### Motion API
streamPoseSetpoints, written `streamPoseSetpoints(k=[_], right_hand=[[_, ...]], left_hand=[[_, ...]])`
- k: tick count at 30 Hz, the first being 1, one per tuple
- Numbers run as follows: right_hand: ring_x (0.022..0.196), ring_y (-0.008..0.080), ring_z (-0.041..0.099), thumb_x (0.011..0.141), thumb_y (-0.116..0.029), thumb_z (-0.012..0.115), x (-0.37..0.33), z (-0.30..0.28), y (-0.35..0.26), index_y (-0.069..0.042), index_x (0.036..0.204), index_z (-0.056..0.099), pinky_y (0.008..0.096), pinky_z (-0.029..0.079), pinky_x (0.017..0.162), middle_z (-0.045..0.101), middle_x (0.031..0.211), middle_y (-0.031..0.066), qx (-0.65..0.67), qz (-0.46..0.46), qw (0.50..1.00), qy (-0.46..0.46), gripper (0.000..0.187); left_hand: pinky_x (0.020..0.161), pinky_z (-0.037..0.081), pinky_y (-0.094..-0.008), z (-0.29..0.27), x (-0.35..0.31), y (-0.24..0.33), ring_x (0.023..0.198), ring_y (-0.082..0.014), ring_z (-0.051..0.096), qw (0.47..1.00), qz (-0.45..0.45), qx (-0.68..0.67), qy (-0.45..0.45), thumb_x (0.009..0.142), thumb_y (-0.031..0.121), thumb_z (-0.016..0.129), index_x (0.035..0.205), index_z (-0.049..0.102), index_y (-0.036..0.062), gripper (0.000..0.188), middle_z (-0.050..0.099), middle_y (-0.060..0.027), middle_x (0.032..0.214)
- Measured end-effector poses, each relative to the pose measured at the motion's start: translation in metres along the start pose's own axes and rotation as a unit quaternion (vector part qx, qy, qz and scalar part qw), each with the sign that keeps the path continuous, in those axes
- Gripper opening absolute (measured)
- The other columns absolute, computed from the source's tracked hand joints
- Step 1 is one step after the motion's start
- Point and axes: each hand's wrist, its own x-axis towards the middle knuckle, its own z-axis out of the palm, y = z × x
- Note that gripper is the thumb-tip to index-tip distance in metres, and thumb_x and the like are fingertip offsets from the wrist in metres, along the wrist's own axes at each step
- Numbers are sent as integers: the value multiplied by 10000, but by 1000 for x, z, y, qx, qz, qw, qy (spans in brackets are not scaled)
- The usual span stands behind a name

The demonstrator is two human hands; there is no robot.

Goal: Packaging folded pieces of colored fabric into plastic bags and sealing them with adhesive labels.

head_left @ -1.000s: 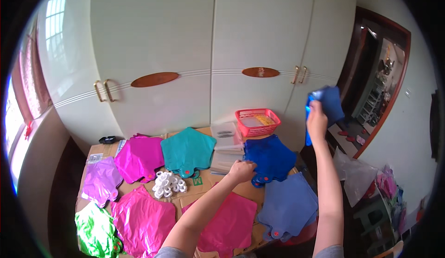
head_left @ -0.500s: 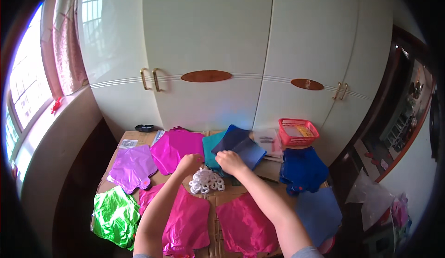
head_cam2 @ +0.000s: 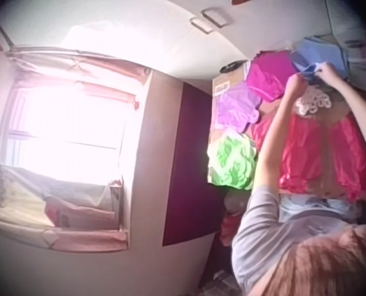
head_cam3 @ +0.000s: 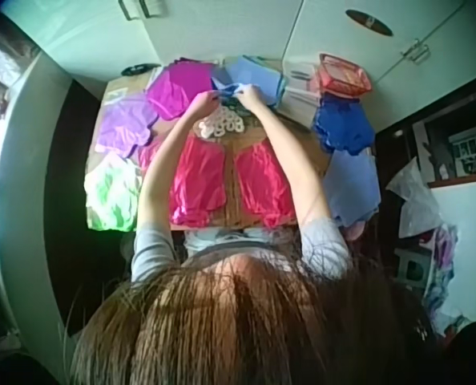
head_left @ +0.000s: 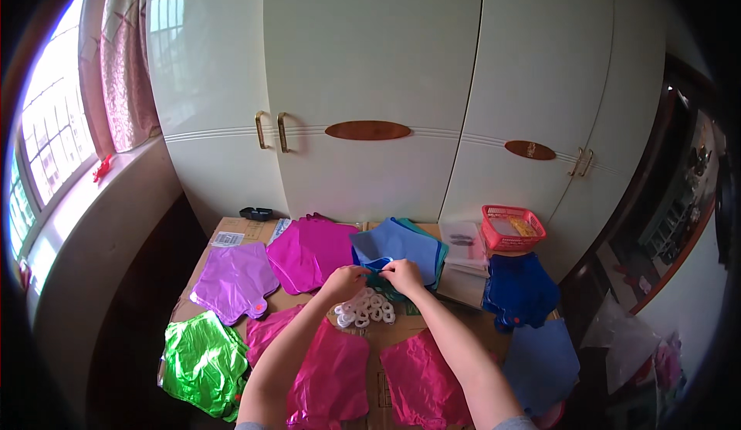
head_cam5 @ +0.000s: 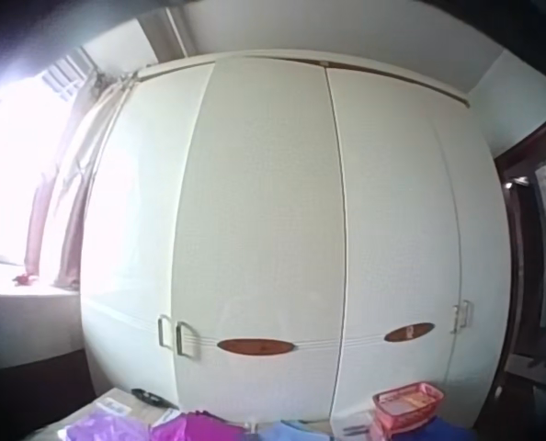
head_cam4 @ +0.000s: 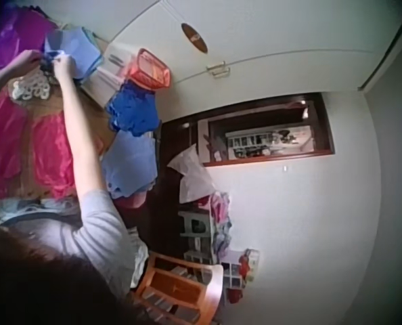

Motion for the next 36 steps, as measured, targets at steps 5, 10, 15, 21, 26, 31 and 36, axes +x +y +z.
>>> streamPoseSetpoints(k=[5,10,15,21,26,31,36], right_hand=[[633,161,653,659,-281,825,6,2,0,-62,783,725,298,499,625,697,709,66,79,68,995,-11,271],[642,167,657,651,-302,830,5,0,12,-60,799,728,298,501,629,701,721,68,67,76,995,4,301],[626,124,624,679,-277,821,4,-2,10,-53,788,718,286,485,617,687,697,43,100,81,992,3,270],[652,61,530,800,-161,733,15,13,40,-25,829,664,248,433,608,629,739,-19,247,113,962,-40,155],[744,85,560,839,-96,663,18,1,48,-13,908,637,246,443,676,642,838,17,345,112,932,-2,111],[674,166,564,813,-62,638,35,-60,63,-54,776,562,336,464,624,583,735,42,444,161,868,153,85],[749,168,559,864,-77,604,62,-153,93,-24,875,559,363,463,699,602,823,70,311,160,865,360,70]], left_hand=[[899,452,-430,9,11,-16,1050,-323,572,999,37,31,0,857,230,569,1105,647,115,284,646,-126,1080],[850,423,-429,-2,15,19,1019,-265,548,987,51,148,39,872,276,558,1028,666,142,232,624,-47,1053],[849,400,-419,-2,15,17,999,-234,540,962,65,264,-24,878,335,539,936,693,152,247,617,-5,1035],[863,409,-429,13,26,-4,1118,-199,534,955,115,272,-6,897,314,516,1003,672,156,246,639,-8,1045],[908,408,-446,15,38,-5,1152,-205,538,969,-10,207,-131,881,361,548,1167,590,198,332,618,-8,1175],[954,395,-462,13,35,-10,1192,-244,520,961,15,252,-116,856,394,584,1255,559,251,425,554,0,1287],[976,384,-460,15,40,-3,1197,-248,515,958,-1,254,-132,842,402,603,1273,548,253,460,534,6,1311]])
